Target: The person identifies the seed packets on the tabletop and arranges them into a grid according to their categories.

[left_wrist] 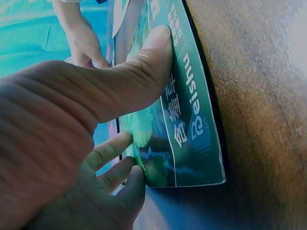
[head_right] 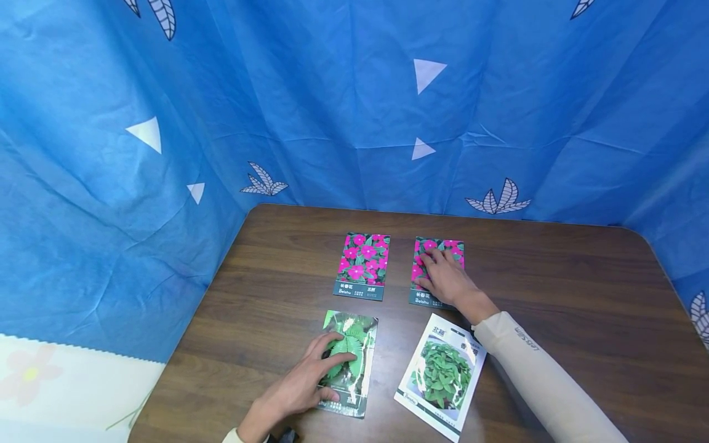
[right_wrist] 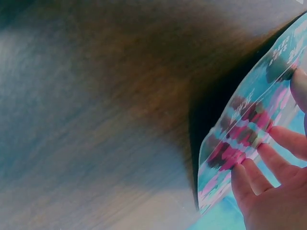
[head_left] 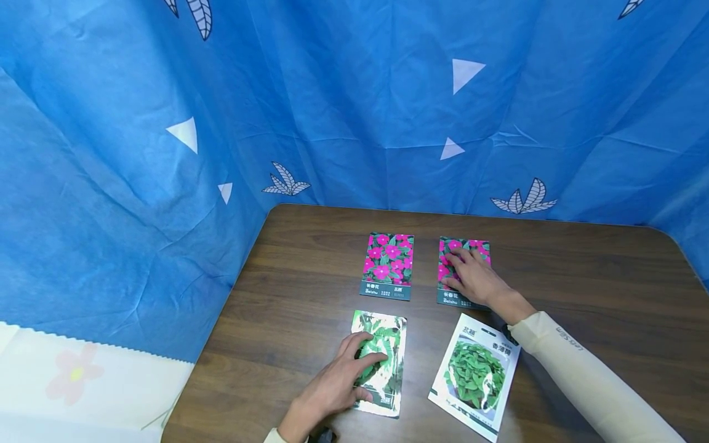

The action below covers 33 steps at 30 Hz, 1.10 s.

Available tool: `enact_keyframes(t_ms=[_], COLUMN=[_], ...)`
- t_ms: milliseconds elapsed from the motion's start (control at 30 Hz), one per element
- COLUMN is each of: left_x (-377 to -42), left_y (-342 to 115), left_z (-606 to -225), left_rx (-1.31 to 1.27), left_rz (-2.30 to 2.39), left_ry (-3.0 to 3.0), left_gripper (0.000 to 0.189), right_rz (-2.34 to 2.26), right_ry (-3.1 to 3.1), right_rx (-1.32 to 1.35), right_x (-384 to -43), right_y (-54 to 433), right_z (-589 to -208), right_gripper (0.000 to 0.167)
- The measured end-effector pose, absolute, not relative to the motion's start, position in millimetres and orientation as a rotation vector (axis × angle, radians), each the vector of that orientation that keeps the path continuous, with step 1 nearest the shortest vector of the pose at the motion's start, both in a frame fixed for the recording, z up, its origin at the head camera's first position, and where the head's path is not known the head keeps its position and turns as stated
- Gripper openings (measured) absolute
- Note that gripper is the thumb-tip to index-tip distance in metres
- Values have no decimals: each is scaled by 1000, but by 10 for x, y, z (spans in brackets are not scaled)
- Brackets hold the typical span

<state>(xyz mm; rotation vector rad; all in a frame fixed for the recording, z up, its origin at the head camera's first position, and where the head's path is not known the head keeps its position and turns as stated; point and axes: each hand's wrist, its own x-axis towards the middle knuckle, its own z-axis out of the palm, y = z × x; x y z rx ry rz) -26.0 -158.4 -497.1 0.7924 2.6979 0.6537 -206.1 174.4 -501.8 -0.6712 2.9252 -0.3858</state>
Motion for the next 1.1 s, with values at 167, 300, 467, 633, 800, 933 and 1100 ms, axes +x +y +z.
enact_keyframes(t_ms=[167,300,467,633,800,933,1100], left_x=[-251,-252,-252,-243,-240,-240,-242], left_y=[-1580,-1577,-1573,-1574,-1572,-1569,-1573], left_z=[-4965,-4959,-4953,-4950,-4955,-4966,-4977], left_rx=[808,807,787,802,814,835,855], left_rz=[663,648,632,653,663,665,678], left_ry=[2703,2709,2706,2712,2725,2729,2734], left_gripper=[66,66,66,66,66,67,67], right_rz=[-388,-390,-429,-505,-567,-616,-635], right_ry=[2925,2925,2932,2981,3005,3003,2975], right_rx=[-671,-661,-658,-710,-796,-849,-856], right_x=[-2068,-2071,-2061,-2014,-1852,-1616,-1254], right_y=[1752,1758,1762,1780,1821,1874,1900], right_z=[-5043,-5049,-5002,-4880,-4771,-4738,-4789], right_gripper=[66,66,67,66,68,68,69])
